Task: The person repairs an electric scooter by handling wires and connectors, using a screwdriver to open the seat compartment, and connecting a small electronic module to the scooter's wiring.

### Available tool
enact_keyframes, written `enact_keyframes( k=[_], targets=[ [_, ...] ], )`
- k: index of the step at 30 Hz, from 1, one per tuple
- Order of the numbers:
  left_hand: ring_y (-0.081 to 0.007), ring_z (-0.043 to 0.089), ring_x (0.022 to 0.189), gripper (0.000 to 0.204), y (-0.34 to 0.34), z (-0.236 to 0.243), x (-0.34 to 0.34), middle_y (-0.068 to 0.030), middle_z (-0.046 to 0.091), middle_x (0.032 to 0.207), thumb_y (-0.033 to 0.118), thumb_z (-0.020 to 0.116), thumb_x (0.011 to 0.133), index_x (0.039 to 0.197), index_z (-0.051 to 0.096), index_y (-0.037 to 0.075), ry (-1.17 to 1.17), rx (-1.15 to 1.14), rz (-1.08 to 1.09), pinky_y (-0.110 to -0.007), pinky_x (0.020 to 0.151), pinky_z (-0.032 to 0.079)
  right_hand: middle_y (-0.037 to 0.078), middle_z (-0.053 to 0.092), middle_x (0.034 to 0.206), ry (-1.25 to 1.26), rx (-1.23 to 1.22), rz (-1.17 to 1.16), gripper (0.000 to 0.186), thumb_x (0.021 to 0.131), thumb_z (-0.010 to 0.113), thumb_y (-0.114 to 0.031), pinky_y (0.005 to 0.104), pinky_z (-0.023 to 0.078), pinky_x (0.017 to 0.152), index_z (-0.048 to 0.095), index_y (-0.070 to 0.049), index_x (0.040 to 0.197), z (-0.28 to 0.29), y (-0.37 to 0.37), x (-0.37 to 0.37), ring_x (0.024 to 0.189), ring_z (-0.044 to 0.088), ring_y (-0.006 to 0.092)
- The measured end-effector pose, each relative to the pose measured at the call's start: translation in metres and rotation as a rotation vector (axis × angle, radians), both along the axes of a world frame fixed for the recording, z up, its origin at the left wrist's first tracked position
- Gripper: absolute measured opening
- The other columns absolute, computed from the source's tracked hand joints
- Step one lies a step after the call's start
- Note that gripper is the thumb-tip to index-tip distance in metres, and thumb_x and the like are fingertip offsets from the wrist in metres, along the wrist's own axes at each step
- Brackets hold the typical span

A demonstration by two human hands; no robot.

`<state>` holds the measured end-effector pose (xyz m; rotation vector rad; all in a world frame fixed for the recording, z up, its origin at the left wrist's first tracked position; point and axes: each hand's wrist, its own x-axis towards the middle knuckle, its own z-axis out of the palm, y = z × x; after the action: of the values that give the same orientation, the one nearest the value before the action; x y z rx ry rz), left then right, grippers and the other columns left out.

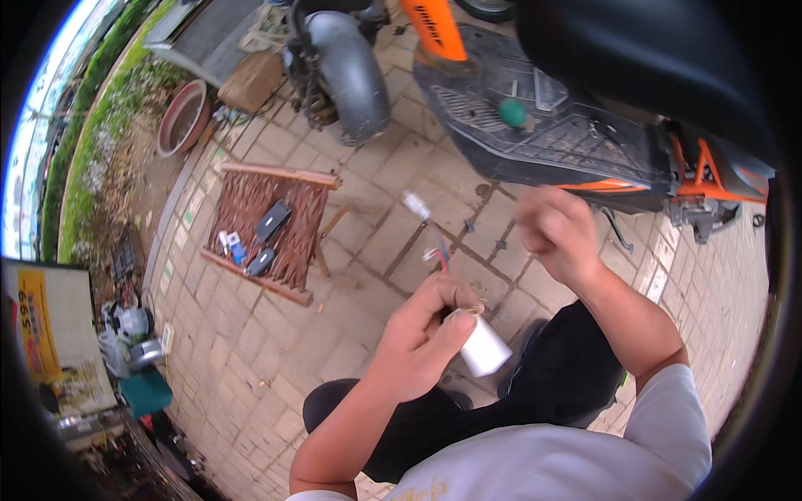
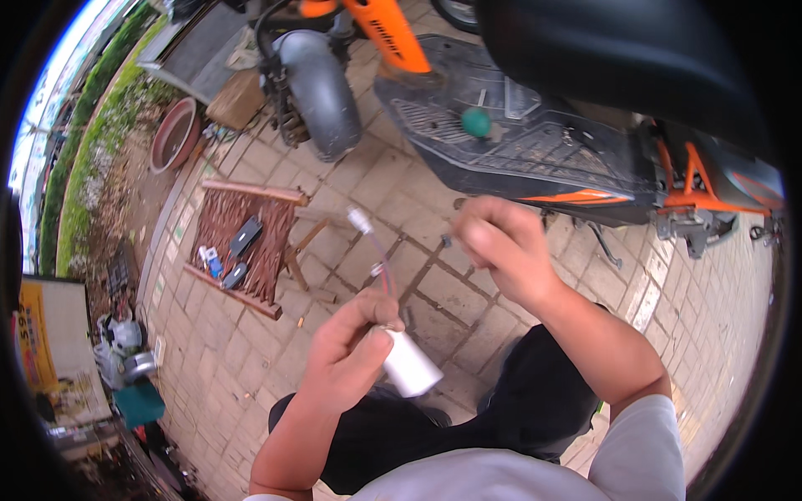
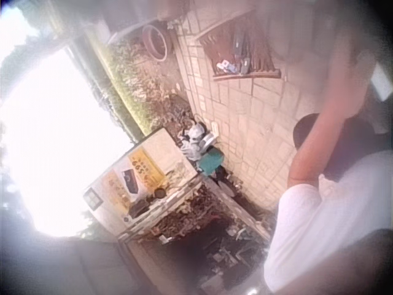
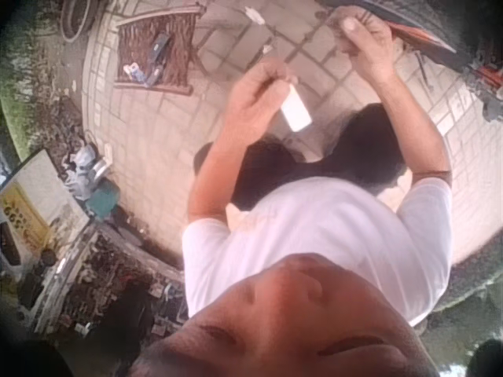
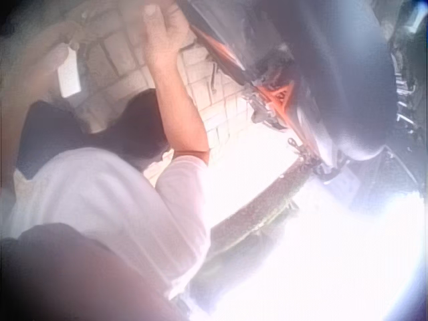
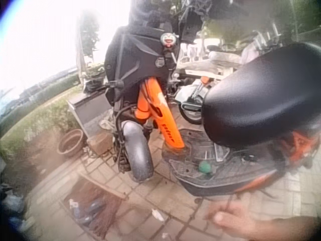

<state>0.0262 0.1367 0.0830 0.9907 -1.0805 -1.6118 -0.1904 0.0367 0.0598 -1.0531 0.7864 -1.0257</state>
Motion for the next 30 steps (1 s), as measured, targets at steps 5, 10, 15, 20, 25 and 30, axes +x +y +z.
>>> enact_keyframes(
  k=[5, 10, 15, 20, 25, 30],
  targets=[
    [-0.0158, 0.052, 0.093, 0.021, 0.000, 0.010, 0.001, -0.0094, 0.055, 0.102, 0.017, 0.056, 0.098, 0.103, 0.063, -0.002, -0.032, -0.141, -0.063, -0.027, 0.081, 0.041, -0.005, 0.045, 0.066, 0.273, 0.381, 0.193, 0.049, 0.088, 0.069, -0.046, 0.0254, 0.024, 0.047, 0.065, 0.002, 0.097, -0.027, -0.012, 0.027, 0.053, 0.033, 0.0051],
    [-0.0161, 0.054, 0.089, 0.021, 0.005, 0.011, 0.001, -0.0097, 0.054, 0.099, 0.018, 0.052, 0.101, 0.102, 0.061, -0.001, -0.153, -0.260, -0.120, -0.027, 0.078, 0.044, -0.001, 0.045, 0.065, 0.168, 0.680, 0.483, 0.061, 0.088, 0.068, -0.048, 0.0261, 0.019, 0.045, 0.060, 0.009, 0.109, -0.029, -0.006, 0.038, 0.049, 0.027, 0.0060],
    [-0.0163, 0.057, 0.086, 0.018, 0.009, 0.011, -0.004, -0.0089, 0.053, 0.098, 0.016, 0.051, 0.102, 0.101, 0.058, -0.001, -0.069, -0.248, -0.195, -0.028, 0.076, 0.047, 0.017, 0.066, 0.091, 0.011, 0.877, 0.458, 0.073, 0.093, 0.063, -0.047, 0.0243, 0.020, 0.042, 0.045, 0.014, 0.128, -0.035, 0.004, 0.052, 0.047, 0.023, 0.0057],
    [-0.0176, 0.054, 0.087, 0.013, 0.008, 0.015, -0.009, -0.0082, 0.052, 0.099, 0.012, 0.053, 0.100, 0.100, 0.058, 0.000, 0.037, -0.183, -0.418, -0.029, 0.075, 0.045, 0.026, 0.065, 0.113, -0.154, 0.879, 0.574, 0.073, 0.098, 0.056, -0.044, 0.0238, 0.022, 0.041, 0.036, 0.014, 0.137, -0.037, 0.005, 0.054, 0.047, 0.024, 0.0049],
    [-0.0193, 0.053, 0.086, 0.014, 0.008, 0.014, -0.014, -0.0083, 0.052, 0.099, 0.013, 0.054, 0.099, 0.100, 0.059, 0.001, 0.025, -0.220, -0.510, -0.030, 0.075, 0.045, 0.026, 0.064, 0.114, -0.118, 0.775, 0.749, 0.069, 0.099, 0.055, -0.043, 0.0227, 0.024, 0.041, 0.041, 0.013, 0.136, -0.035, 0.014, 0.060, 0.047, 0.025, 0.0050],
    [-0.0188, 0.053, 0.084, 0.009, 0.014, 0.010, -0.024, -0.0084, 0.053, 0.098, 0.008, 0.055, 0.097, 0.099, 0.060, 0.001, 0.091, -0.202, -0.587, -0.029, 0.073, 0.045, 0.023, 0.065, 0.110, -0.035, 0.791, 0.892, 0.061, 0.099, 0.055, -0.042, 0.0225, 0.026, 0.042, 0.051, 0.012, 0.129, -0.036, 0.030, 0.071, 0.048, 0.027, 0.0045]
  ],
)
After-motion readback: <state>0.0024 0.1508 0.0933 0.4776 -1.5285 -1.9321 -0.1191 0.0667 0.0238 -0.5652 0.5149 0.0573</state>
